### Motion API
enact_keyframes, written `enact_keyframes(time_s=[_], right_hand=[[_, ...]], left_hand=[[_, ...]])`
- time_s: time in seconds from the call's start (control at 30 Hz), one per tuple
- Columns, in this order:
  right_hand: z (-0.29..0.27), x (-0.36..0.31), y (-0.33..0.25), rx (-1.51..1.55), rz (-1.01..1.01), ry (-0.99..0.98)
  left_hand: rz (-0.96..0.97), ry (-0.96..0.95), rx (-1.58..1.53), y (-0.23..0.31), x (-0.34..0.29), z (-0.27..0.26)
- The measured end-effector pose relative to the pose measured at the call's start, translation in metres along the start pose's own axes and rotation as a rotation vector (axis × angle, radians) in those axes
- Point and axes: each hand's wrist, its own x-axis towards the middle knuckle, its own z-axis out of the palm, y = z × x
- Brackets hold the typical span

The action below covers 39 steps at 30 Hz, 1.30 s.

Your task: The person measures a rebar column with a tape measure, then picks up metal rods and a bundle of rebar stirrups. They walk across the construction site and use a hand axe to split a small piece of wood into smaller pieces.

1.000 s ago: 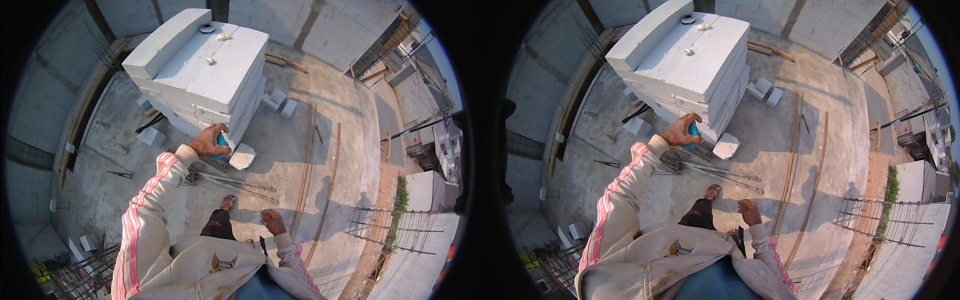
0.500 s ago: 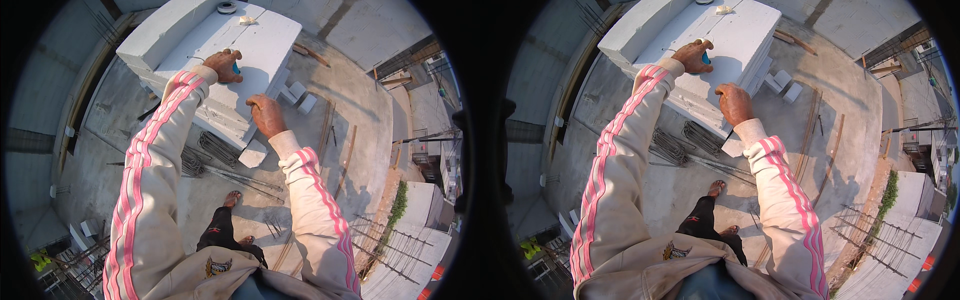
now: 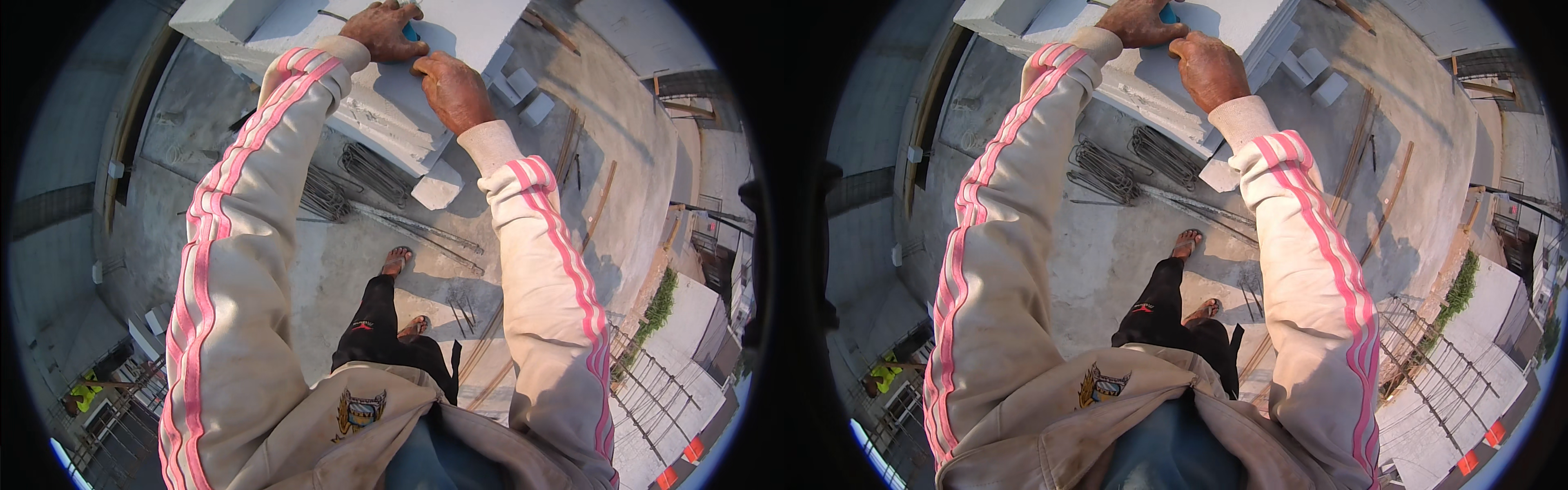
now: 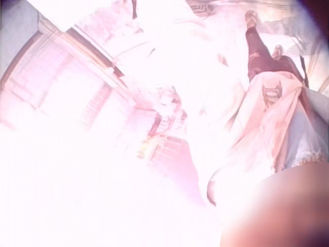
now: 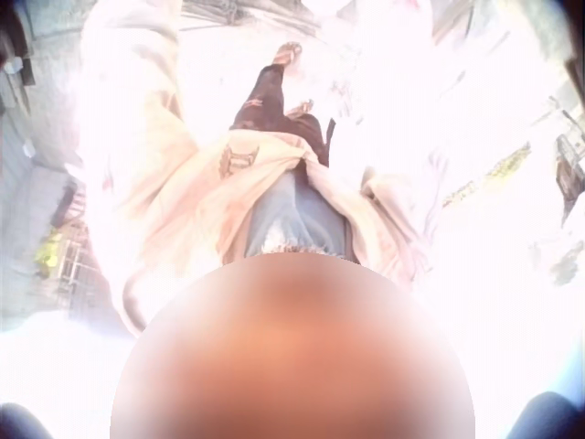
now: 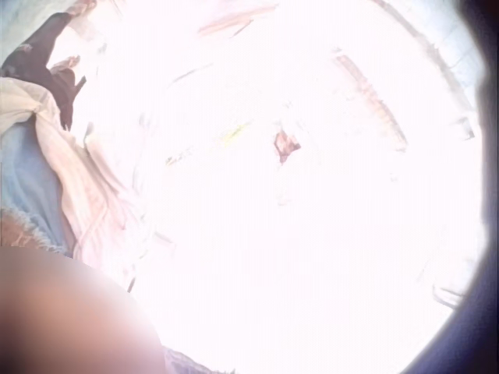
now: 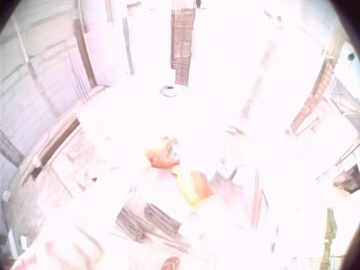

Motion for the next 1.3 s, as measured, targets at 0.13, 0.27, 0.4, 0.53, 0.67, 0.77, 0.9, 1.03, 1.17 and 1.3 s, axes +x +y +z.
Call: enact_keyframes(time_s=[0.13, 0.27, 0.4, 0.53, 0.67, 0.77, 0.9, 1.03, 1.17, 1.3], right_hand=[[0.004, -0.005, 0.003, 0.08, 0.058, 0.05], [-0.005, -0.011, 0.005, 0.328, 0.192, 0.085], [-0.026, -0.063, 0.029, 0.776, 0.412, 0.111], [-0.031, -0.208, 0.087, 0.861, 0.762, 0.182], [0.013, -0.379, 0.131, 0.781, 1.228, 0.286], [0.063, -0.474, 0.152, 1.017, 1.212, 0.318], [0.144, -0.553, 0.176, 1.035, 1.477, 0.228], [0.231, -0.613, 0.231, 1.133, 1.593, 0.185], [0.317, -0.679, 0.294, 0.9, 1.639, 0.153], [0.382, -0.746, 0.349, 0.597, 1.528, 0.065]], left_hand=[[0.03, 0.173, 0.203, 0.014, -0.019, -0.006], [0.011, 0.188, 0.187, 0.039, -0.029, -0.019], [-0.095, 0.171, 0.105, 0.069, -0.041, -0.039], [0.041, 0.222, -0.442, 0.124, -0.105, -0.056], [0.035, -0.141, -0.896, 0.202, -0.177, 0.008], [-0.36, -0.505, -1.269, 0.246, -0.214, 0.121], [-0.851, -0.75, -1.359, 0.264, -0.263, 0.298], [-0.693, -0.781, -1.145, 0.267, -0.284, 0.463], [-0.403, -0.791, -0.618, 0.283, -0.267, 0.583], [-0.135, -0.732, -0.413, 0.292, -0.237, 0.675]])
